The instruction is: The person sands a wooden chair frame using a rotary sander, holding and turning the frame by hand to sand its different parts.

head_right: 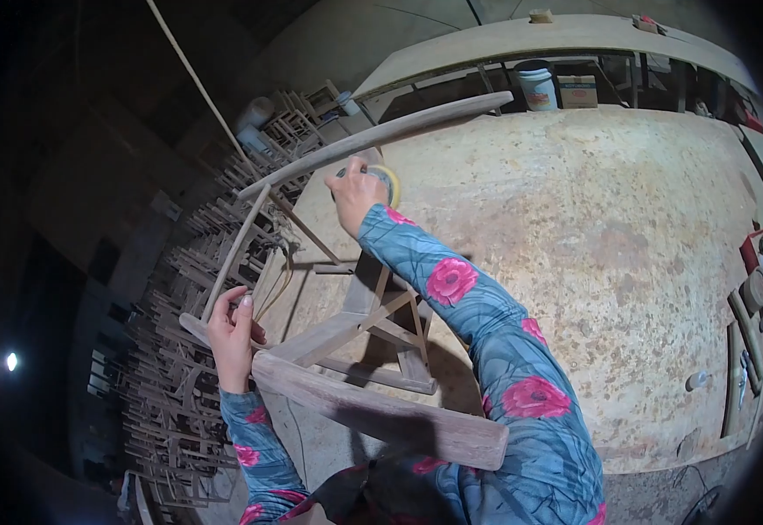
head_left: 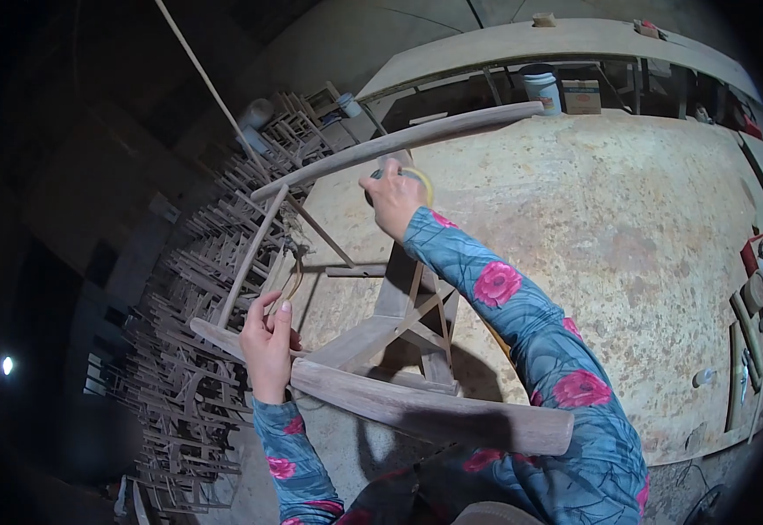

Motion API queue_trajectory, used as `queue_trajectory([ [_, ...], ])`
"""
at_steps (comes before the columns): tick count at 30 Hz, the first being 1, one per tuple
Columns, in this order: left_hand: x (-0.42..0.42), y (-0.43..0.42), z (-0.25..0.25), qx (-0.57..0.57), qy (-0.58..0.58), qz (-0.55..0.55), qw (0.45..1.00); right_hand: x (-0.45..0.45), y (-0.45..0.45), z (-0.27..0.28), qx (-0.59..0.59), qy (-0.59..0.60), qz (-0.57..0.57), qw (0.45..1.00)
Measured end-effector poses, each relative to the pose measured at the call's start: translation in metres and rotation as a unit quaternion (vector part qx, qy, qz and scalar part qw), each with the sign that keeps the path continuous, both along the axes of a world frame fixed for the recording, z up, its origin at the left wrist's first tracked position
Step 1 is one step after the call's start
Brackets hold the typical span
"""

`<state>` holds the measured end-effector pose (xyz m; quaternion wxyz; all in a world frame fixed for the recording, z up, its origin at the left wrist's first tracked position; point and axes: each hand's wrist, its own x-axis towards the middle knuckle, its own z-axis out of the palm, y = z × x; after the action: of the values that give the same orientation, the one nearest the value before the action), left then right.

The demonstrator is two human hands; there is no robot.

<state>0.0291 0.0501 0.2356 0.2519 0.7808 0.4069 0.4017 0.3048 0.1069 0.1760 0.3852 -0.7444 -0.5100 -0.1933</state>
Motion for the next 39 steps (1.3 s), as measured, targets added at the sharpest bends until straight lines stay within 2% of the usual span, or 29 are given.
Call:
queue_trajectory([
  [4,-0.001,0.0,0.0,0.0,0.006,-0.005,1.0,-0.017,-0.008,-0.014,-0.054,-0.003,0.028,0.998],
  [12,0.0,0.0,-0.001,0.017,0.017,-0.004,1.0,-0.032,-0.018,-0.024,-0.073,0.025,0.063,0.995],
  [15,-0.001,0.0,-0.001,0.011,0.011,-0.004,1.0,-0.026,-0.006,-0.018,-0.064,0.003,0.051,0.997],
  [17,-0.001,0.0,-0.002,0.009,0.008,-0.004,1.0,-0.021,0.009,-0.011,-0.046,-0.034,-0.01,0.998],
  [21,-0.001,-0.001,-0.002,0.002,0.01,-0.009,1.0,-0.01,0.026,0.007,-0.013,-0.031,-0.047,0.998],
  [27,0.002,-0.005,0.001,-0.011,0.015,-0.005,1.0,-0.012,0.02,0.002,-0.015,-0.013,-0.033,0.999],
  [32,0.001,-0.004,0.0,-0.009,0.022,-0.013,1.0,-0.025,0.008,-0.016,-0.055,-0.006,0.03,0.998],
  [35,0.002,-0.003,-0.001,-0.005,0.021,-0.013,1.0,-0.038,0.001,-0.025,-0.093,-0.008,0.028,0.995],
  [39,0.0,-0.003,-0.001,-0.002,0.028,-0.009,1.0,-0.042,-0.002,-0.024,-0.076,0.018,0.031,0.996],
])
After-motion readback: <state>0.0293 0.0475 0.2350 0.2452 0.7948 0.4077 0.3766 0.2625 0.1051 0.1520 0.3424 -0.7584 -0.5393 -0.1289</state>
